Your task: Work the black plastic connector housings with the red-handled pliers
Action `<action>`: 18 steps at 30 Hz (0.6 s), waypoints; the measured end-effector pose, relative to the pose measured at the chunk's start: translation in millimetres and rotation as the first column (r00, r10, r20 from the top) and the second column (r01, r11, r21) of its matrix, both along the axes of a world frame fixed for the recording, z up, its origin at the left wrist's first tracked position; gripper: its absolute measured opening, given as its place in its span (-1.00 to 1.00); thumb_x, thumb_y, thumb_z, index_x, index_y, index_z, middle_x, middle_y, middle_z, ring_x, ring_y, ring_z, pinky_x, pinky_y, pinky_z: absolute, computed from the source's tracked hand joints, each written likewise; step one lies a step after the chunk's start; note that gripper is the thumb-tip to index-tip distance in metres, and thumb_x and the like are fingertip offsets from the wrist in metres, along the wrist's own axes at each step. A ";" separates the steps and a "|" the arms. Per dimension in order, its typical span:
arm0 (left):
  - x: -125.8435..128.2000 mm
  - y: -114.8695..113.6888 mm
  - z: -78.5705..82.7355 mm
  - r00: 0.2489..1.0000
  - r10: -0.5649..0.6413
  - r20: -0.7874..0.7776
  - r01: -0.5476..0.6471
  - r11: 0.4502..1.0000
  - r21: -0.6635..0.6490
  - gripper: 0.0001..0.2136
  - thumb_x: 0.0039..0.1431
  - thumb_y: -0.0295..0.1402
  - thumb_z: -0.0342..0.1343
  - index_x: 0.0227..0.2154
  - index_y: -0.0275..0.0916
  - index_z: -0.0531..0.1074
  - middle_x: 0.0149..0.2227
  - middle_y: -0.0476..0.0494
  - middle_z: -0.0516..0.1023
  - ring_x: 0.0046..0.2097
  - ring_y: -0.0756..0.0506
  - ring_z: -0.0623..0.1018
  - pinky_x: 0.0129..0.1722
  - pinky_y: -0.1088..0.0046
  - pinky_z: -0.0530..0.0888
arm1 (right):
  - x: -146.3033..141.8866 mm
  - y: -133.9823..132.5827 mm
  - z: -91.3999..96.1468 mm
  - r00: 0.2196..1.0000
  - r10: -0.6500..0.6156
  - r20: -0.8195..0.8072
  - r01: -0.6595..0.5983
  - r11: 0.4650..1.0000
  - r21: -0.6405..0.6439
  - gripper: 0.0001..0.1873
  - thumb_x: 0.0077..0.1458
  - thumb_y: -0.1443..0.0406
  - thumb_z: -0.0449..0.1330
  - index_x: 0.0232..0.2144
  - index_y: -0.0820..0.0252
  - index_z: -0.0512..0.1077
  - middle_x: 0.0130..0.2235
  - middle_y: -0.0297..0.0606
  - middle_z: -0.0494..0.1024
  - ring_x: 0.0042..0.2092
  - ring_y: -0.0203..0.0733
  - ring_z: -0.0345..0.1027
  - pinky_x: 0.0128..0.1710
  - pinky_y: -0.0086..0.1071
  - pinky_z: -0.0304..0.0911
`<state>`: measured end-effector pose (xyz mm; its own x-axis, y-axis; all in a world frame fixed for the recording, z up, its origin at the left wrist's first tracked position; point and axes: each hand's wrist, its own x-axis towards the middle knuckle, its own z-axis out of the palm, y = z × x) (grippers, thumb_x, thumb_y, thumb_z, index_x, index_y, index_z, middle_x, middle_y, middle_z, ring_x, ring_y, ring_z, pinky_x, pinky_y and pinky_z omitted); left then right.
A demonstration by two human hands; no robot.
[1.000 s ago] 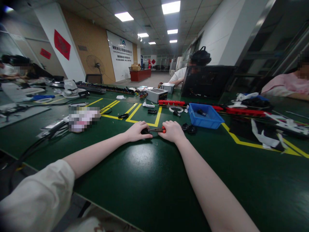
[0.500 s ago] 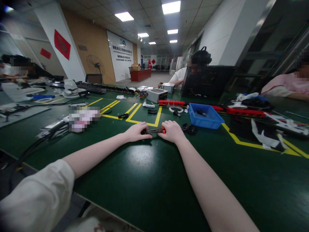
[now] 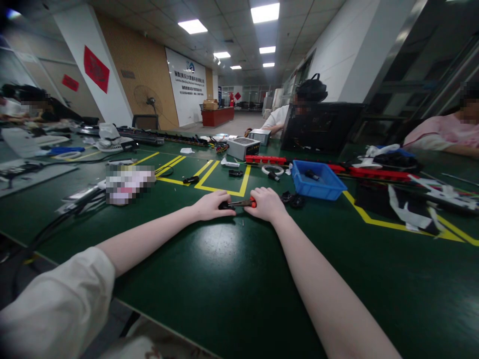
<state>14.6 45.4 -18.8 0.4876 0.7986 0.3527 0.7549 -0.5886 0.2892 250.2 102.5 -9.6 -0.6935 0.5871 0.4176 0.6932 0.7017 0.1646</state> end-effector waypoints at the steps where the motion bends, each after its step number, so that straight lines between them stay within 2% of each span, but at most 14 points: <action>1: -0.2 0.3 -0.1 1.000 -0.005 -0.009 0.005 1.000 0.002 -0.55 0.18 0.13 0.07 -0.30 -0.22 0.40 -0.26 -0.13 0.43 -0.21 -0.17 0.48 -0.26 0.36 0.39 | -0.2 -0.8 0.4 1.000 -0.004 -0.001 0.004 1.000 0.008 -0.74 0.00 0.07 0.20 -0.43 0.14 0.36 -0.35 -0.18 0.48 -0.26 -0.06 0.28 -0.24 -0.25 0.05; 18: -1.4 1.6 -1.6 0.999 -0.019 -0.033 0.019 1.000 0.007 -0.55 0.22 0.13 0.03 -0.23 -0.21 0.43 -0.22 -0.13 0.41 -0.20 -0.16 0.48 -0.25 0.35 0.41 | -1.0 -7.3 3.0 1.000 -0.024 -0.020 0.025 0.996 0.084 -0.76 0.02 0.09 0.18 -0.40 0.14 0.37 -0.33 -0.12 0.48 -0.22 -0.01 0.26 -0.20 -0.22 0.04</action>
